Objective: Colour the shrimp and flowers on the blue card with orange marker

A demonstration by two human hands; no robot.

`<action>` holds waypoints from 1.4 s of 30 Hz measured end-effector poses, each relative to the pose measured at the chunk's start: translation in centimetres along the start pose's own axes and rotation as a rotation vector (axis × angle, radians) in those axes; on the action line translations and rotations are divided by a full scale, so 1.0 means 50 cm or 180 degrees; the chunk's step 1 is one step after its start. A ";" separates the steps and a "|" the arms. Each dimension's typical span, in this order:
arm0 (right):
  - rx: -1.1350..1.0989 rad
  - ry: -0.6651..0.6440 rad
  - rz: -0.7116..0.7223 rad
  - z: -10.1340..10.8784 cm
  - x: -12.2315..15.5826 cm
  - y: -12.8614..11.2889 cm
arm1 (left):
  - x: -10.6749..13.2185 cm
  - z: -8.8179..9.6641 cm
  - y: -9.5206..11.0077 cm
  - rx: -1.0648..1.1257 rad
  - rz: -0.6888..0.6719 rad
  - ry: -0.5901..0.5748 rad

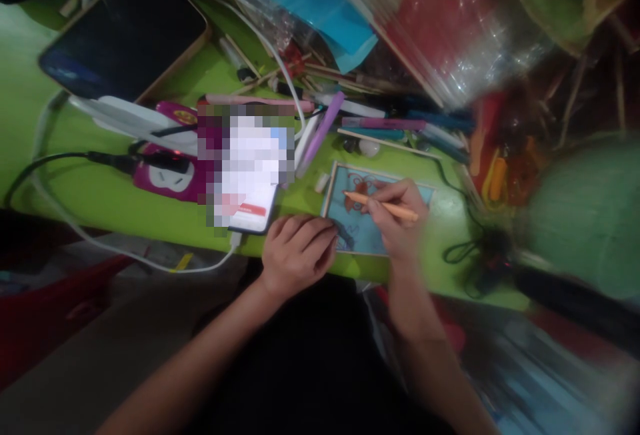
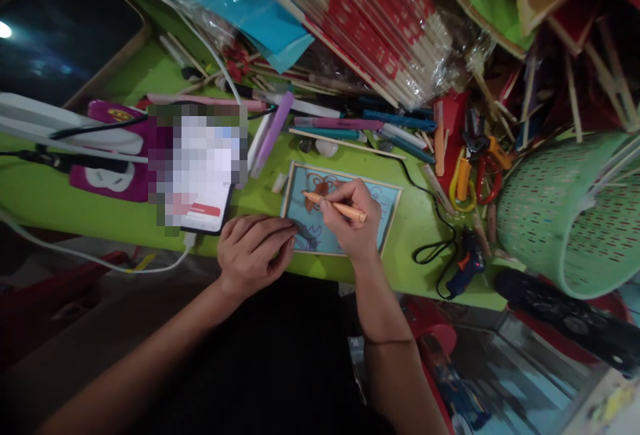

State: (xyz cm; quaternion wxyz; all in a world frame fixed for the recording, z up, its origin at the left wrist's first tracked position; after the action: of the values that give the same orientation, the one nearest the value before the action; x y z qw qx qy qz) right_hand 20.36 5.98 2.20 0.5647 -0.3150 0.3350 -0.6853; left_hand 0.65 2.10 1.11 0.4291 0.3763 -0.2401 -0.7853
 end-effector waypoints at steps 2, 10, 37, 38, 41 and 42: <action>0.0073 0.0003 0.0082 0.000 -0.001 -0.005 | 0.001 0.000 -0.001 -0.0005 0.0006 -0.0015; 0.0009 -0.0091 0.0231 -0.004 0.002 -0.008 | -0.004 0.000 0.000 0.0031 -0.0019 0.0026; -0.0106 0.0275 0.0116 0.004 0.001 0.006 | -0.002 0.000 0.000 0.0032 -0.0024 0.0071; -0.0110 0.0285 0.0120 0.004 0.000 0.005 | -0.003 0.000 0.000 0.0032 -0.0018 0.0068; -0.0079 0.0311 0.0119 0.005 -0.001 0.004 | -0.005 0.001 0.001 0.0019 -0.0032 0.0068; -0.0045 0.0303 0.0112 0.005 -0.002 0.003 | -0.006 0.001 0.001 0.0020 -0.0041 0.0079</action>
State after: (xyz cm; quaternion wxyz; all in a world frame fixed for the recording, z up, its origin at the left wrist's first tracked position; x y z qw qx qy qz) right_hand 20.68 6.01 2.22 0.5578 -0.2802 0.3718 -0.6871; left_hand 0.73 2.30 1.31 0.4257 0.3889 -0.2348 -0.7825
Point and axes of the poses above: each hand's wrist, its own x-axis away from the middle knuckle, its own z-axis out of the back of the hand, y = z × x, the point moved 2 cm from there along -x, towards the middle knuckle, and after that the axes turned 13 degrees about x, right-handed, at the moved point
